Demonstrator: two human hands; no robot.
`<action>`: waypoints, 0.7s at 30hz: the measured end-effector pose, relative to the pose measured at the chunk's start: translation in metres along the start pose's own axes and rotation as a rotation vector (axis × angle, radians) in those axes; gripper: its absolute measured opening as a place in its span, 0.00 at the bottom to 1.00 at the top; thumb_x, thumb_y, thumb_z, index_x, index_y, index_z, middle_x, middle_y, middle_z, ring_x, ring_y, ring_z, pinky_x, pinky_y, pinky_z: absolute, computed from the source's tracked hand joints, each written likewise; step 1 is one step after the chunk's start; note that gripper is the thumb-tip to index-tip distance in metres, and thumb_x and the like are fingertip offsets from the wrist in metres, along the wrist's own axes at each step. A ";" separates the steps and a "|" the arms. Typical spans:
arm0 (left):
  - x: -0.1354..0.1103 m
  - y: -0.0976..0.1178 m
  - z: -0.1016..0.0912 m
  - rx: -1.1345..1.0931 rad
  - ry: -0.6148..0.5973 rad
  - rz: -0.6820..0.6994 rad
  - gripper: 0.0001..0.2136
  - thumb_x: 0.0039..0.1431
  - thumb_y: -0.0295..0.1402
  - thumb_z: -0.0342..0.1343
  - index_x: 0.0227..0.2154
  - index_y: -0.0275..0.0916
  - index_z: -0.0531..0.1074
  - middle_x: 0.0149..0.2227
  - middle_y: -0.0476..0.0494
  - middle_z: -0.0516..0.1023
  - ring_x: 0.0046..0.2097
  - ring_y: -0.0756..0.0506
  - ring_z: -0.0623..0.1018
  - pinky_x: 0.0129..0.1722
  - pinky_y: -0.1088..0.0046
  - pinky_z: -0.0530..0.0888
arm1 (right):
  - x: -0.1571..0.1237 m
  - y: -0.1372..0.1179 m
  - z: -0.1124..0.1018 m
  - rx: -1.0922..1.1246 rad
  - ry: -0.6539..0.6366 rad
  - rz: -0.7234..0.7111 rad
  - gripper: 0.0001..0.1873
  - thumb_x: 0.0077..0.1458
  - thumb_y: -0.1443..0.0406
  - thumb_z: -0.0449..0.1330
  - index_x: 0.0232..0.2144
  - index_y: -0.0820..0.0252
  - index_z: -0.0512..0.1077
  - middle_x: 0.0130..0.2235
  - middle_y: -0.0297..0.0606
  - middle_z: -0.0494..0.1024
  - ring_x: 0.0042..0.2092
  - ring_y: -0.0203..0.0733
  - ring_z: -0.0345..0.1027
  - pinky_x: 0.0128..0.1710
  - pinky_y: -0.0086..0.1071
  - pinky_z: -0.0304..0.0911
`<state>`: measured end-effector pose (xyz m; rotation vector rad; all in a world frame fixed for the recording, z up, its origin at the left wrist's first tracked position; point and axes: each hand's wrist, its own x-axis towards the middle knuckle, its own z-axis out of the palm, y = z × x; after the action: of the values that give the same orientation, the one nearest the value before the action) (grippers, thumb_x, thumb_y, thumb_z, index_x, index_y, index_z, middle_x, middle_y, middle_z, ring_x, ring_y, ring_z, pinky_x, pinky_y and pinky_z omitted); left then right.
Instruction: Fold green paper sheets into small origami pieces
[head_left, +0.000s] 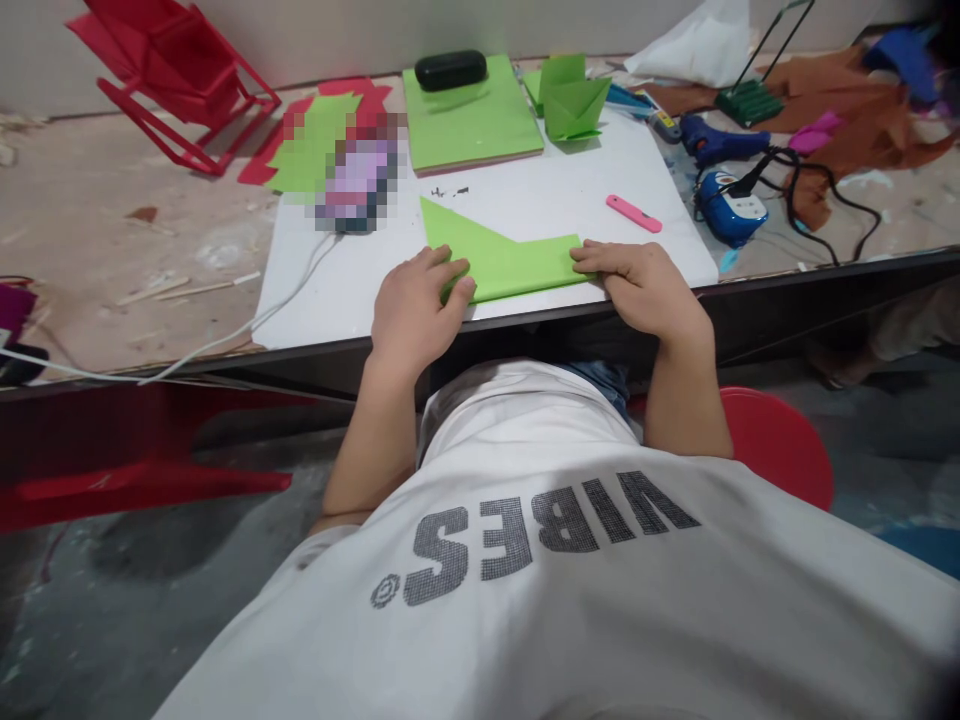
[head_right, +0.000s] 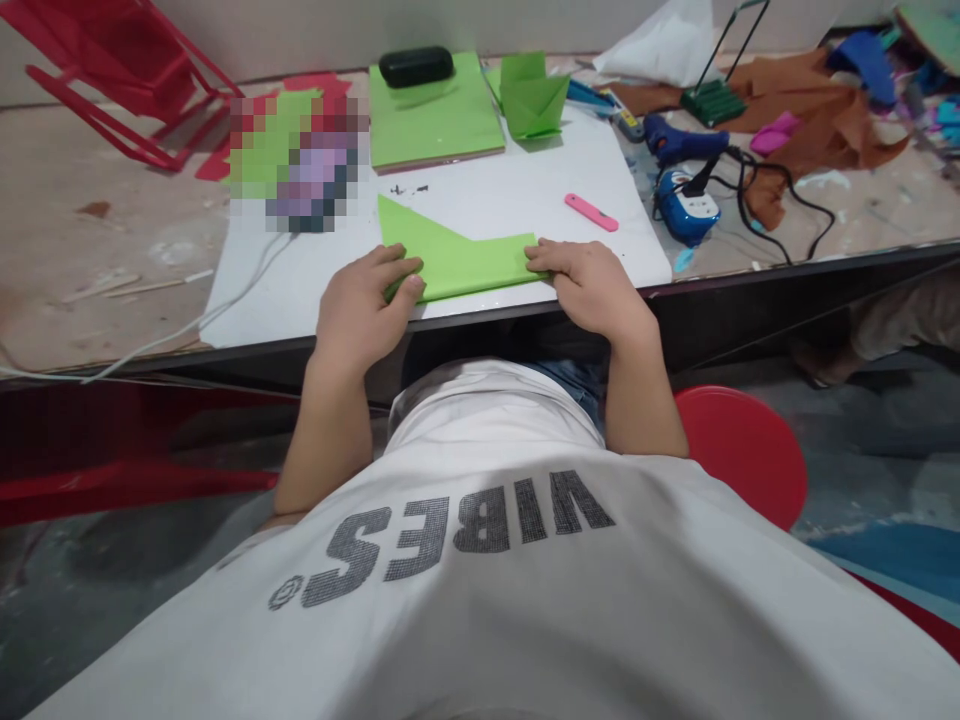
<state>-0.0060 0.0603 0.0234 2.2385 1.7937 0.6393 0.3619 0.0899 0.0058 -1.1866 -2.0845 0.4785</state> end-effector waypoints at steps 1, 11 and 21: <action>0.000 -0.001 0.000 -0.005 0.006 0.003 0.32 0.90 0.59 0.50 0.76 0.49 0.88 0.84 0.38 0.84 0.87 0.25 0.77 0.90 0.39 0.72 | -0.002 0.001 -0.002 -0.004 0.001 -0.001 0.31 0.69 0.69 0.62 0.61 0.42 0.98 0.65 0.30 0.97 0.75 0.65 0.90 0.82 0.67 0.81; -0.005 0.010 0.000 0.029 0.029 -0.041 0.33 0.89 0.62 0.48 0.74 0.50 0.87 0.84 0.39 0.84 0.90 0.25 0.72 0.94 0.32 0.61 | -0.007 -0.003 -0.007 -0.197 -0.058 -0.046 0.36 0.69 0.70 0.62 0.69 0.42 0.95 0.73 0.30 0.93 0.80 0.65 0.86 0.84 0.68 0.79; 0.006 0.090 0.004 0.163 -0.243 0.242 0.31 0.90 0.57 0.57 0.84 0.49 0.77 0.88 0.31 0.77 0.89 0.24 0.75 0.97 0.29 0.52 | -0.007 -0.003 -0.001 -0.242 -0.055 -0.092 0.36 0.70 0.71 0.59 0.71 0.48 0.94 0.74 0.37 0.93 0.80 0.66 0.85 0.84 0.67 0.77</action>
<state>0.0754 0.0452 0.0588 2.5389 1.5221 0.2512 0.3639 0.0820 0.0057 -1.2176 -2.2827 0.2224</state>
